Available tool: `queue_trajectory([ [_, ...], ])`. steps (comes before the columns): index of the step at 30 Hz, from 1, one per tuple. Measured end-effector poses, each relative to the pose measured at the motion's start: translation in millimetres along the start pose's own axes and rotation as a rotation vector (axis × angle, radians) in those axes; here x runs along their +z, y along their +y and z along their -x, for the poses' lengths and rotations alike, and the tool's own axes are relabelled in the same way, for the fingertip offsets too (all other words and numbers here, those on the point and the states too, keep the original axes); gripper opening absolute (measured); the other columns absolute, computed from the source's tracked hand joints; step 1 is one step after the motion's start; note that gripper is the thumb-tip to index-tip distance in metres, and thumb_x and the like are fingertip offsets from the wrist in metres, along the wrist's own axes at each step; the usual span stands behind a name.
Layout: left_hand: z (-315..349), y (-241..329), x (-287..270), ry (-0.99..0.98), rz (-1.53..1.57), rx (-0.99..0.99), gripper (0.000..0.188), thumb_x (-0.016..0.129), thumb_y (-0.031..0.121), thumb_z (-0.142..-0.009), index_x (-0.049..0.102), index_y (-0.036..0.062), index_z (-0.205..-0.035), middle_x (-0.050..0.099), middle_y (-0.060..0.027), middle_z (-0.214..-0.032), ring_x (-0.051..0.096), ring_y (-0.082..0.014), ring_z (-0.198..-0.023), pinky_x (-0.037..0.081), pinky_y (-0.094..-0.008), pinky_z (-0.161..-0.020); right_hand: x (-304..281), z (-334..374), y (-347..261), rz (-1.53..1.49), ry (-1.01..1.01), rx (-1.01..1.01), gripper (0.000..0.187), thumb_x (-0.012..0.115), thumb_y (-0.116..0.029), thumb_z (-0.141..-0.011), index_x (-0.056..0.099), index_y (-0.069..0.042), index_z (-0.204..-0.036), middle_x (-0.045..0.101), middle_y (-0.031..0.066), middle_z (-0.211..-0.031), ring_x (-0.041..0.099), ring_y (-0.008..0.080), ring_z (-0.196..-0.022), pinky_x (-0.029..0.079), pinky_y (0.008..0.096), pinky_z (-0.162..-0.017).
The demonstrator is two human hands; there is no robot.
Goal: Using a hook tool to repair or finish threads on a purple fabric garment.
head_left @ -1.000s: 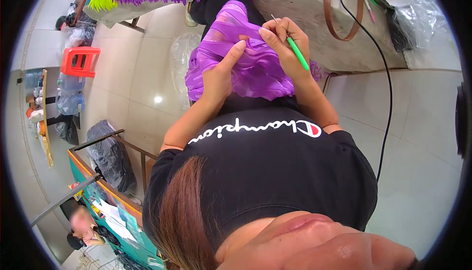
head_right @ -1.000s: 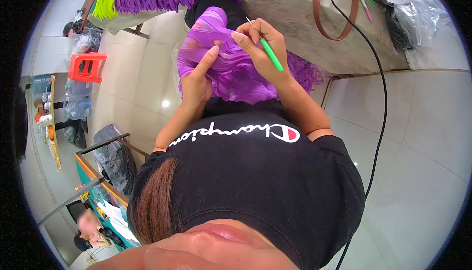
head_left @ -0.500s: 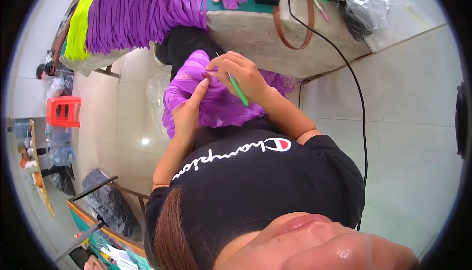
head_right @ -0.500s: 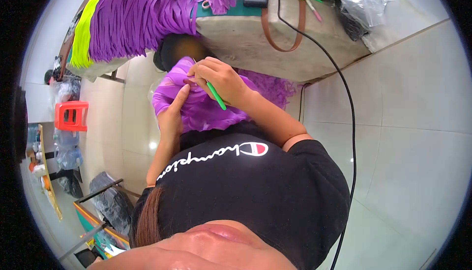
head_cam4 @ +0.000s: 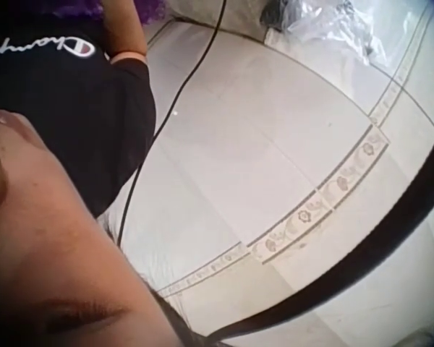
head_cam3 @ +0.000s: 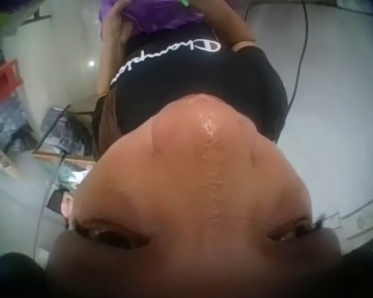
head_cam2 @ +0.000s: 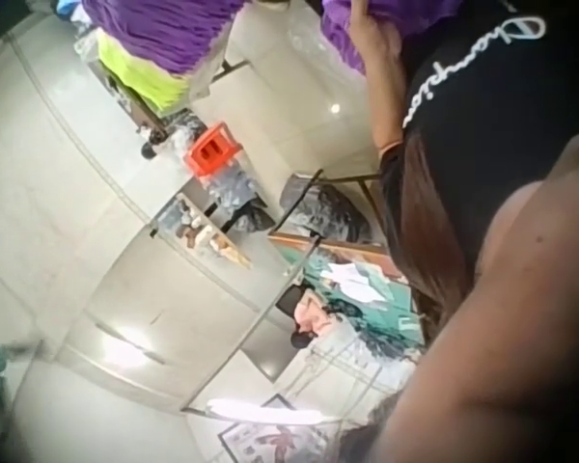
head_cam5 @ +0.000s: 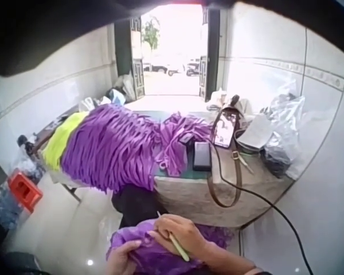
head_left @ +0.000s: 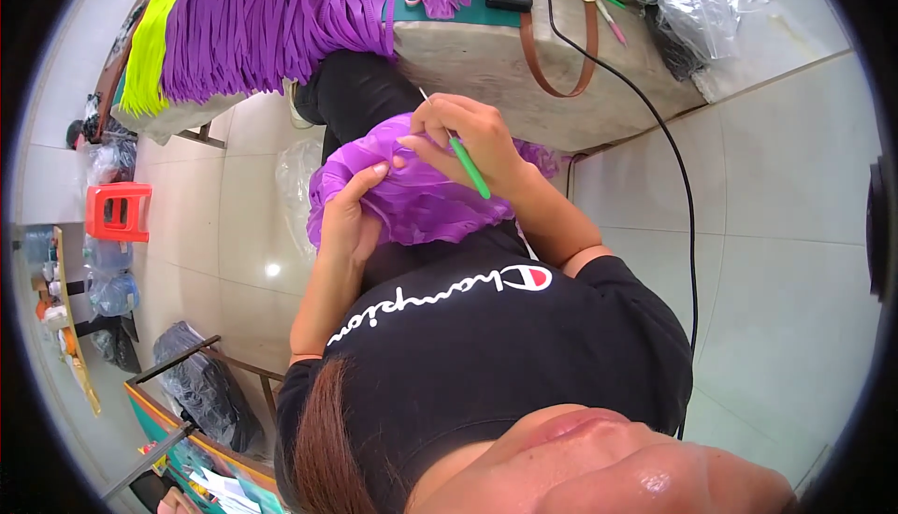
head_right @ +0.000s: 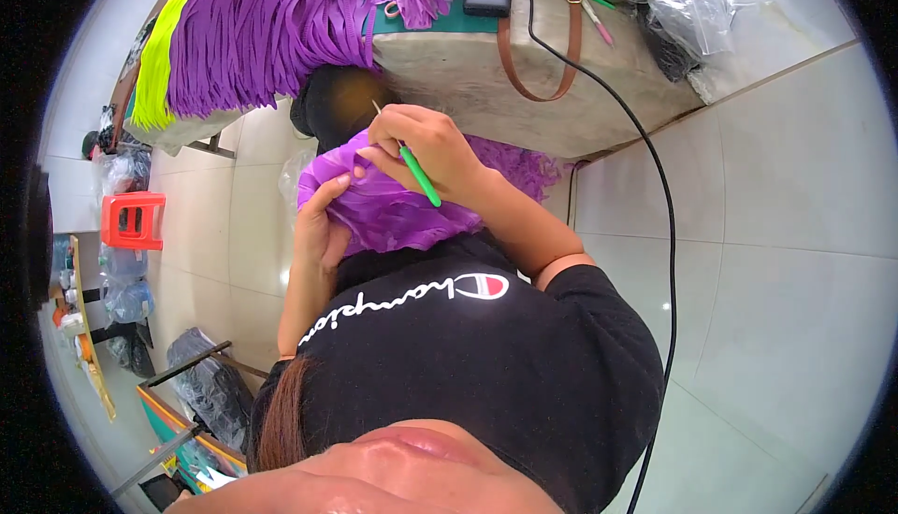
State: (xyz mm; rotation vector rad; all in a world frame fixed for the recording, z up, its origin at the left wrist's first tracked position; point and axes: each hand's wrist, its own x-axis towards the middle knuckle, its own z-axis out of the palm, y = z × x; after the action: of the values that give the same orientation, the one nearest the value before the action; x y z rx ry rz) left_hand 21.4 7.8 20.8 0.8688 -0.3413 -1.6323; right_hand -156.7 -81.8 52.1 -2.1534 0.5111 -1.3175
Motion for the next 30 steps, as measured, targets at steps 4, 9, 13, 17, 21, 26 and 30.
queue_trajectory([
  [4,4.4,0.8,-4.3,-0.196,0.101,0.018,0.032,0.058,0.003,-0.085,0.057,-0.0023,-0.116,0.063,-0.0121,-0.110,0.061,-0.0212,-0.101,0.047,-0.0355,-0.093,4.7,5.3,5.3,-0.377,0.027,0.297,0.036,0.068,0.003,-0.079,0.036,-0.008,-0.067,0.058,0.0056,-0.073,0.047,0.0080,-0.064,0.039,0.0222,-0.057],
  [9,5.2,-7.6,28.3,0.029,-0.329,0.296,0.033,0.068,0.000,-0.082,0.059,-0.0022,-0.114,0.065,-0.0088,-0.103,0.063,-0.0158,-0.093,0.051,-0.0272,-0.082,9.2,11.1,15.4,-0.738,-0.041,0.509,0.036,0.063,0.002,-0.083,0.034,-0.011,-0.068,0.061,0.0055,-0.080,0.043,0.0041,-0.070,0.037,0.0200,-0.061],
  [13,0.7,-8.7,23.0,0.000,-0.357,0.386,0.028,0.068,0.004,-0.084,0.060,-0.0014,-0.111,0.065,-0.0065,-0.100,0.062,-0.0135,-0.091,0.050,-0.0260,-0.081,11.0,10.2,10.4,-0.833,0.003,0.617,0.033,0.064,-0.001,-0.082,0.038,-0.012,-0.067,0.061,0.0045,-0.082,0.045,0.0040,-0.071,0.036,0.0198,-0.063],
  [17,2.5,-9.7,20.4,0.026,-0.424,0.484,0.023,0.066,0.006,-0.087,0.061,-0.0010,-0.107,0.065,-0.0049,-0.099,0.061,-0.0106,-0.089,0.049,-0.0248,-0.080,15.5,10.0,9.9,-0.914,0.007,0.724,0.032,0.065,-0.004,-0.083,0.039,-0.014,-0.068,0.058,0.0018,-0.080,0.043,0.0039,-0.069,0.034,0.0186,-0.062],
  [21,4.9,-10.5,22.5,0.017,-0.313,0.460,0.023,0.066,0.009,-0.087,0.061,-0.0008,-0.107,0.064,-0.0045,-0.100,0.060,-0.0104,-0.090,0.048,-0.0249,-0.081,22.7,12.3,12.1,-0.925,0.017,0.712,0.032,0.065,-0.004,-0.084,0.038,-0.014,-0.069,0.057,0.0010,-0.080,0.043,0.0037,-0.069,0.033,0.0178,-0.062],
  [26,12.0,-8.7,29.9,0.057,-0.686,0.524,0.022,0.067,0.011,-0.086,0.064,-0.0014,-0.104,0.065,-0.0032,-0.098,0.060,-0.0094,-0.088,0.048,-0.0256,-0.079,24.8,11.5,9.9,-0.897,0.106,0.670,0.034,0.065,-0.003,-0.084,0.036,-0.014,-0.068,0.057,0.0010,-0.079,0.042,0.0036,-0.068,0.033,0.0175,-0.061],
  [30,5.0,-14.4,13.2,0.169,-0.664,0.495,0.021,0.071,0.007,-0.082,0.064,-0.0014,-0.100,0.065,-0.0040,-0.093,0.060,-0.0099,-0.086,0.048,-0.0261,-0.076,29.2,16.7,8.2,-0.587,0.223,0.511,0.035,0.064,0.001,-0.084,0.035,-0.011,-0.068,0.059,0.0031,-0.081,0.045,0.0051,-0.069,0.039,0.0197,-0.061],
])
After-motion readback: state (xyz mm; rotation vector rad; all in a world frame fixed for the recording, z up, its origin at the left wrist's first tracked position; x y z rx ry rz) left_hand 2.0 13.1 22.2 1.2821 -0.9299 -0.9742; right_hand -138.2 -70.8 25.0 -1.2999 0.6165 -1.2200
